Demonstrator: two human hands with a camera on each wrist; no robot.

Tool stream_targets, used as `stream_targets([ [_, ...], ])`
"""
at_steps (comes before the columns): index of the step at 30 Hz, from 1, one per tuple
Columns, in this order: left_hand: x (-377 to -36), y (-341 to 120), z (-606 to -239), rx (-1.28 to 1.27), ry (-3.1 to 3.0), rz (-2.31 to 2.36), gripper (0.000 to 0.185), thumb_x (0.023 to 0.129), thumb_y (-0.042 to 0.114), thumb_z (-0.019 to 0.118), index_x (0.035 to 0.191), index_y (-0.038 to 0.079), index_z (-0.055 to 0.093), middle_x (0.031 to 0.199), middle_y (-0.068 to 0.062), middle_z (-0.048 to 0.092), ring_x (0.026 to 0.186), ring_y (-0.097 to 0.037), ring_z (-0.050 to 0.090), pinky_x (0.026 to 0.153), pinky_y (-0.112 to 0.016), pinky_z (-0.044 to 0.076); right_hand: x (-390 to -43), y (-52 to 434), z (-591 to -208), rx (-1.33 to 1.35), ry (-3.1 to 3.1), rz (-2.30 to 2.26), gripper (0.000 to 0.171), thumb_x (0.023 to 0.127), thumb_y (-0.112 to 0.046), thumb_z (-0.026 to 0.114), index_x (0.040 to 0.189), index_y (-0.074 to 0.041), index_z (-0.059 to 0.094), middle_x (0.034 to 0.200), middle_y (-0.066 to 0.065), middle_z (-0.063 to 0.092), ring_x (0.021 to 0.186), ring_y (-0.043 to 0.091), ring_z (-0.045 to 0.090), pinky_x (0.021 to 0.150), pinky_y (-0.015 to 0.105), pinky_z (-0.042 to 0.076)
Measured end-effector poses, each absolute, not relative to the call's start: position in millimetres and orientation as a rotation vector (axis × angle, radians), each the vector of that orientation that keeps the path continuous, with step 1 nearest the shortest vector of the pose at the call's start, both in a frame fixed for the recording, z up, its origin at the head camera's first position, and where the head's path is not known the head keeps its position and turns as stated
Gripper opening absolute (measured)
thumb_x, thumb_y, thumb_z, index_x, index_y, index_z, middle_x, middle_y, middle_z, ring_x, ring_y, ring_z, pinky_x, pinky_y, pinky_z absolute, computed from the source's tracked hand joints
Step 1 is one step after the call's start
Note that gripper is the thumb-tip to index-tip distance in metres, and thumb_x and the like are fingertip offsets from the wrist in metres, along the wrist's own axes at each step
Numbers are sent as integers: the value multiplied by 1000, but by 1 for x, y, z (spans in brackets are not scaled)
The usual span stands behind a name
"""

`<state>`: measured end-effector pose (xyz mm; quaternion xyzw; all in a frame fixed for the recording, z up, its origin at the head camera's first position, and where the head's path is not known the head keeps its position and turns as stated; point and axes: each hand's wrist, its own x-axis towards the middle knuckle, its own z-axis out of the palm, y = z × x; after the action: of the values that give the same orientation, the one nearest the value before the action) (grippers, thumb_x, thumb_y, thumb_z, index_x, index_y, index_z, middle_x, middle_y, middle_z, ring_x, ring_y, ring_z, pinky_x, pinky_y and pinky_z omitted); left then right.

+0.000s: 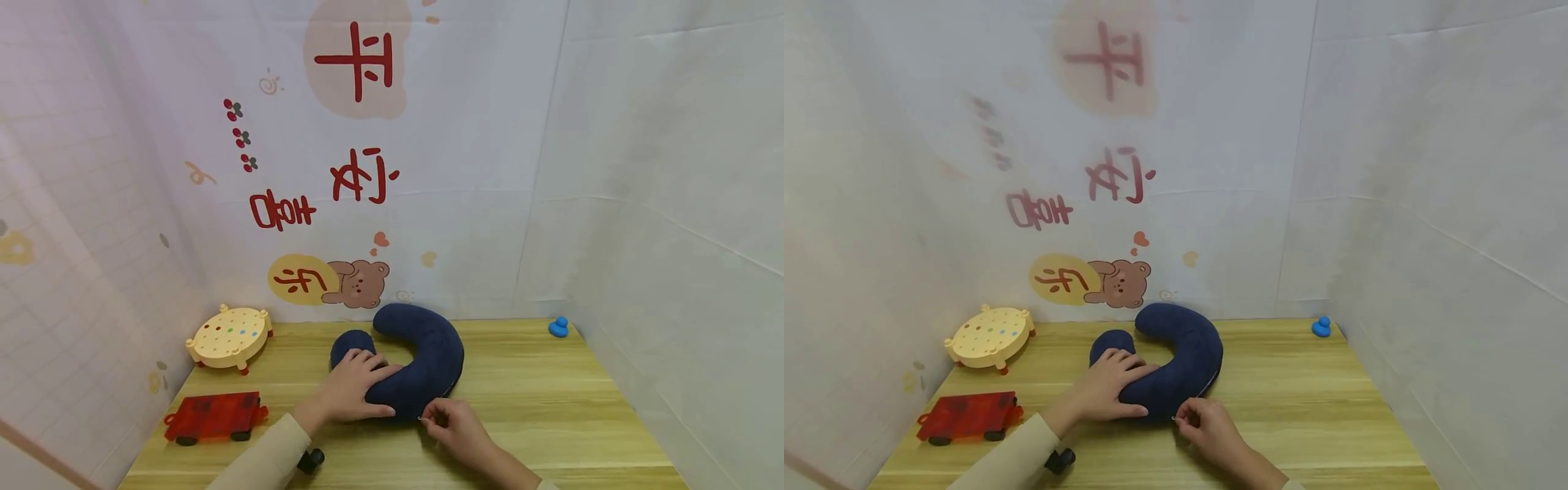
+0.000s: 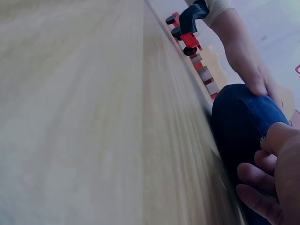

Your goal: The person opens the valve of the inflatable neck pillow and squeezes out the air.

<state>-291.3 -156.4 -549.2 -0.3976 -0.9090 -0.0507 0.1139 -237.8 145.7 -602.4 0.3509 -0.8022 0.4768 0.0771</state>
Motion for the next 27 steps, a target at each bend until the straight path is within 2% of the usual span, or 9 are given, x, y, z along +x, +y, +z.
stream_targets([
  [4,-304,-171,-546,-1338,-2655,-94,90,96,90,50,172,42,37,152,6,62,142,-22,53,126,-52,34,-240,147,-602,1053,-2423,1436,13,98,1,81,94,-10,75,83,-14,67,72,-3,58,62,22,54],
  [7,-307,-174,-548,-1385,-2621,-119,92,97,89,52,174,41,33,152,5,62,144,-24,53,129,-57,30,-241,148,-603,1048,-2442,1427,13,98,0,81,94,-11,75,84,-15,67,72,-3,58,62,22,54],
  [9,-307,-174,-550,-1382,-2598,-131,92,97,88,52,174,41,34,149,5,63,141,-24,55,129,-58,29,-241,149,-603,1047,-2446,1424,13,98,-1,81,94,-12,75,84,-15,67,72,-3,58,62,22,54],
  [16,-301,-167,-553,-1293,-2538,-130,89,97,86,55,171,37,43,135,1,67,123,-23,62,118,-54,41,-239,148,-599,1020,-2428,1434,12,99,-2,81,93,-11,76,83,-15,67,72,-3,58,61,23,54],
  [22,-294,-161,-555,-1207,-2589,-117,88,98,87,51,171,39,42,135,-1,65,122,-26,61,114,-55,43,-236,143,-600,1001,-2434,1452,16,99,-4,82,93,-17,76,83,-16,67,72,-3,58,62,22,54],
  [27,-291,-158,-559,-1157,-2618,-125,85,99,87,47,170,40,43,133,-1,65,121,-26,60,113,-54,43,-234,139,-604,985,-2444,1451,14,99,-5,82,93,-17,77,84,-17,68,74,-3,60,63,23,55],
])
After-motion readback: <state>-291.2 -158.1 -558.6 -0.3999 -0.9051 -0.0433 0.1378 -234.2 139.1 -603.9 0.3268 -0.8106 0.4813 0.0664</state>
